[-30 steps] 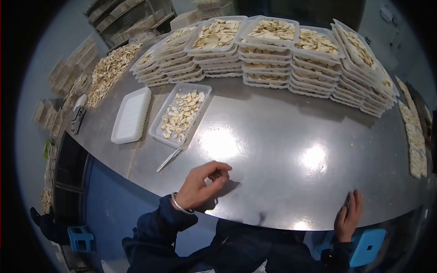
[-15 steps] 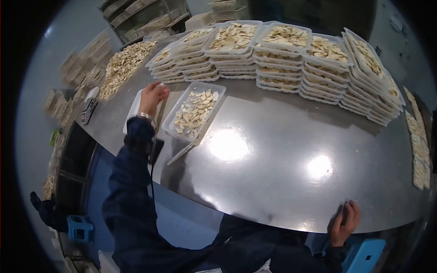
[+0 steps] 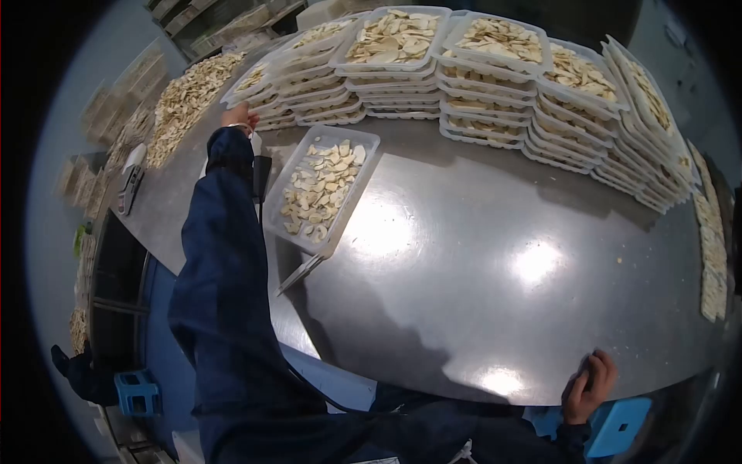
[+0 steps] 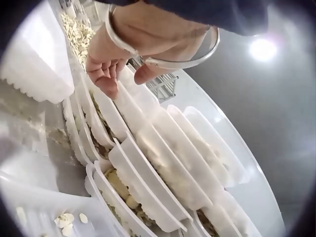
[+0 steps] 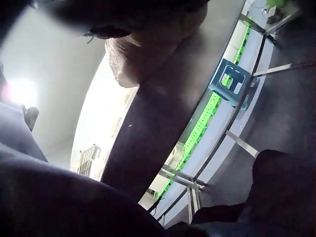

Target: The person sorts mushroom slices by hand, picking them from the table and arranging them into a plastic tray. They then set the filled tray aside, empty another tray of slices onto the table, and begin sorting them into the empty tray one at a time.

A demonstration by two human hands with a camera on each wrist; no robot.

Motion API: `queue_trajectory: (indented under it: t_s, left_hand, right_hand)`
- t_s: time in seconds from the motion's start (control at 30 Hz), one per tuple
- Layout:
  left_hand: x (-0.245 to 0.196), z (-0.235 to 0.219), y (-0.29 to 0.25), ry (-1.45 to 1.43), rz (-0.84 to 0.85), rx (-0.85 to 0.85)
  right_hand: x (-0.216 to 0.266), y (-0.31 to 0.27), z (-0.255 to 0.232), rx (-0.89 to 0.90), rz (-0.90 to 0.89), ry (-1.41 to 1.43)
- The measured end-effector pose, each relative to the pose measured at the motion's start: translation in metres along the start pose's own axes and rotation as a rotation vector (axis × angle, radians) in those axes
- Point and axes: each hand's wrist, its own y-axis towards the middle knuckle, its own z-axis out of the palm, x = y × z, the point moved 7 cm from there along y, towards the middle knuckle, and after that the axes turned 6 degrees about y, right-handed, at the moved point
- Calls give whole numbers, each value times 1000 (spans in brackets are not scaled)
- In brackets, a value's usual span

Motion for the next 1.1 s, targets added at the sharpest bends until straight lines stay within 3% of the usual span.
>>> queue_trajectory:
  t_s: [0.07,0.27,0.37,0.5,0.63,0.67,0.7,0.77,0.9,0.97,1.0,1.07,1.1]
  left_hand:
    - [5,7,10,54,-4,-38]
    - [15,19,58,-139,78,-48]
    - [14,22,53,-197,99,-92]
    - [16,26,69,-201,110,-65]
    - [27,7,96,-46,109,-149]
    - [23,5,104,93,186,-143]
    - [32,38,104,216,269,-53]
    - [36,40,105,365,401,11]
    - [66,35,120,13,202,124]
    - [69,33,116,4,230,161]
    - [68,33,109,176,370,174]
    - [50,55,56,908,1008,48]
    - [48,68,30,1066,1179,-13]
  right_hand:
    - [0,1,1,1,7,-2]
    - [-2,2,3,33,16,-41]
    - [-1,3,4,46,14,-52]
    - [-3,3,4,50,22,-51]
    - [-10,-1,6,-9,30,19]
    - [-6,8,17,10,-30,38]
    - [-4,5,4,5,-25,-30]
    - [1,9,1,-33,-41,-34]
    - [3,12,-6,-50,-46,-39]
    - [5,10,-9,-77,-42,-39]
    - [5,10,-8,-80,-41,-33]
    - [4,9,-4,-63,-37,-24]
    - [9,11,-3,-49,-33,-13]
